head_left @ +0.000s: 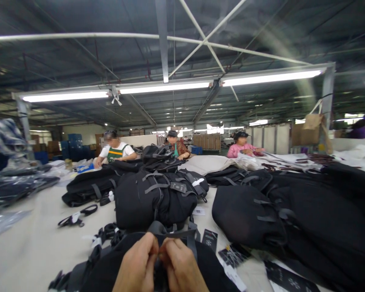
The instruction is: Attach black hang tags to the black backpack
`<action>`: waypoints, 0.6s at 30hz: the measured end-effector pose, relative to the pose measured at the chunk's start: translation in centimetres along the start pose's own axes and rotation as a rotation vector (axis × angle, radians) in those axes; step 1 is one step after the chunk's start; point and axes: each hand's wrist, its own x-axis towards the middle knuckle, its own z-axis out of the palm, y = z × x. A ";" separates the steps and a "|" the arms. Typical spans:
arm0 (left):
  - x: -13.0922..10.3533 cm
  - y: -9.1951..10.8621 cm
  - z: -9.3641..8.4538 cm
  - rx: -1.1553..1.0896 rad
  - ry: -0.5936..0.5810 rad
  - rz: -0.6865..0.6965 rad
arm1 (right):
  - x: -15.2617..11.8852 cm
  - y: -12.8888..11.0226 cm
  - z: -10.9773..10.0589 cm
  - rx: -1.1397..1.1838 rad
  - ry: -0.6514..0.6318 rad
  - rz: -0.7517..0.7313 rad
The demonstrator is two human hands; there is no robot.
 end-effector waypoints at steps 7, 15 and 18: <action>0.8 -0.8 -3.2 -0.118 -0.158 -0.086 | 1.4 -0.1 -2.0 0.154 -0.126 0.007; 0.6 -5.3 -4.5 0.071 0.059 -0.048 | 2.7 1.1 -7.4 -0.052 -0.236 0.151; 0.7 -6.0 -3.2 0.133 -0.049 0.098 | 2.5 3.4 -8.5 -0.110 -0.313 0.248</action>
